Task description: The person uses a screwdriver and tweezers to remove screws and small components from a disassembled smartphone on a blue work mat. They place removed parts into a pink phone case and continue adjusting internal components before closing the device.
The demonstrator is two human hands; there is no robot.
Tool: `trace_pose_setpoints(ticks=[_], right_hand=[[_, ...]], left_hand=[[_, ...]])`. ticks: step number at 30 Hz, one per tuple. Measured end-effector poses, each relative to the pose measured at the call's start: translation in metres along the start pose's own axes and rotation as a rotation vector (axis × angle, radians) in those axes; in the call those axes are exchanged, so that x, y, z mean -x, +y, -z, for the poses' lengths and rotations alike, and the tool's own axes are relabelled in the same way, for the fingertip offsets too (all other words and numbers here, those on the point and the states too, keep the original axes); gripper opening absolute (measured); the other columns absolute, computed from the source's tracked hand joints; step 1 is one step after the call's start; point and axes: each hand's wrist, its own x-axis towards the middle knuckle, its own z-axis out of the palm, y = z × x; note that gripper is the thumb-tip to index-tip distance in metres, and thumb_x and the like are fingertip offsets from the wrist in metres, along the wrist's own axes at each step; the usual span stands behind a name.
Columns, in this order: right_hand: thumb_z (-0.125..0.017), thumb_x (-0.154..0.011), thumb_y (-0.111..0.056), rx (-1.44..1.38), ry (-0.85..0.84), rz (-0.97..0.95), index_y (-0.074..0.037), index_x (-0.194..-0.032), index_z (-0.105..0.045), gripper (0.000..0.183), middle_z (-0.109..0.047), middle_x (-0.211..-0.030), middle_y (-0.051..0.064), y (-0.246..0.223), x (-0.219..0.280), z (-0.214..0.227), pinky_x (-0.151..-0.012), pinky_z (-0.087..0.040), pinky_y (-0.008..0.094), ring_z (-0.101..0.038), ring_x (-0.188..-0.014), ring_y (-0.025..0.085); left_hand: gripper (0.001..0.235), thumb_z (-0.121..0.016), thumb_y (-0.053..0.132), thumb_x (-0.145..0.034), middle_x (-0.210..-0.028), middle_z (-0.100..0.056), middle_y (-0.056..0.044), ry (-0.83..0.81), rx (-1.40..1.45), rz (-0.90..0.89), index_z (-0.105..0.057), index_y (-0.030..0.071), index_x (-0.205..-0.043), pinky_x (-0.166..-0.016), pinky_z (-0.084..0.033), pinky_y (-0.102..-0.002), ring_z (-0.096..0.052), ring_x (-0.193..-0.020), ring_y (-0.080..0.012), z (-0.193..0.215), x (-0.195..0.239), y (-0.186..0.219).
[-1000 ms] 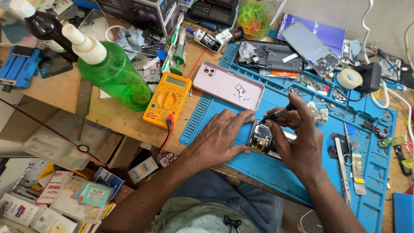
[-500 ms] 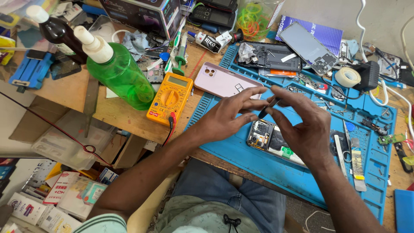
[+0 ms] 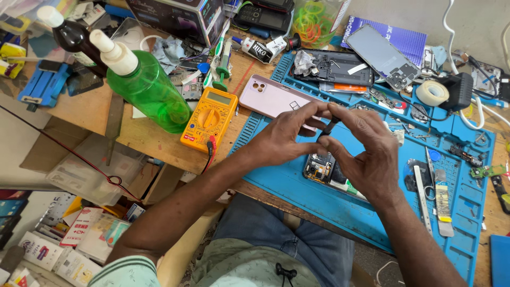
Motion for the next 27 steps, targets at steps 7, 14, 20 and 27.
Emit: trace_pose_setpoints(ticks=[7, 14, 20, 27], right_hand=[[-0.085, -0.089, -0.010, -0.048, 0.024, -0.069, -0.014, -0.139, -0.068, 0.053, -0.076, -0.117, 0.003, -0.003, 0.002, 0.002, -0.100, -0.053, 0.035, -0.070, -0.109, 0.019], [-0.089, -0.082, -0.011, 0.029, 0.070, -0.040, -0.012, -0.131, -0.070, 0.052, -0.074, -0.115, 0.006, -0.002, 0.004, 0.002, -0.101, -0.051, 0.039, -0.068, -0.114, 0.023], [-0.083, -0.090, -0.005, -0.012, 0.056, 0.014, -0.010, -0.136, -0.067, 0.050, -0.074, -0.124, 0.007, 0.000, 0.002, 0.001, -0.109, -0.048, 0.040, -0.068, -0.122, 0.024], [-0.083, -0.090, -0.004, -0.026, 0.059, -0.007, -0.012, -0.137, -0.066, 0.050, -0.073, -0.125, 0.006, 0.000, 0.003, 0.000, -0.109, -0.049, 0.040, -0.068, -0.122, 0.023]], left_hand=[[0.073, -0.090, 0.015, -0.080, -0.110, -0.078, -0.009, -0.004, -0.087, 0.247, -0.051, 0.006, -0.141, -0.090, -0.062, -0.033, -0.075, -0.106, -0.0198, 0.001, -0.005, -0.007], [0.063, -0.083, 0.011, -0.085, -0.109, -0.076, -0.010, -0.043, 0.027, 0.274, -0.052, 0.004, -0.140, -0.092, -0.062, -0.032, -0.072, -0.106, -0.0146, 0.003, -0.011, -0.004], [0.047, -0.075, 0.005, -0.097, -0.117, -0.074, -0.004, -0.134, 0.199, 0.173, -0.053, 0.006, -0.140, -0.099, -0.061, -0.030, -0.070, -0.114, -0.0103, 0.006, -0.014, -0.003], [0.045, -0.081, 0.005, -0.093, -0.110, -0.065, -0.001, -0.156, 0.037, 0.084, -0.058, 0.006, -0.131, -0.096, -0.065, -0.029, -0.064, -0.110, -0.0095, 0.006, -0.009, -0.010]])
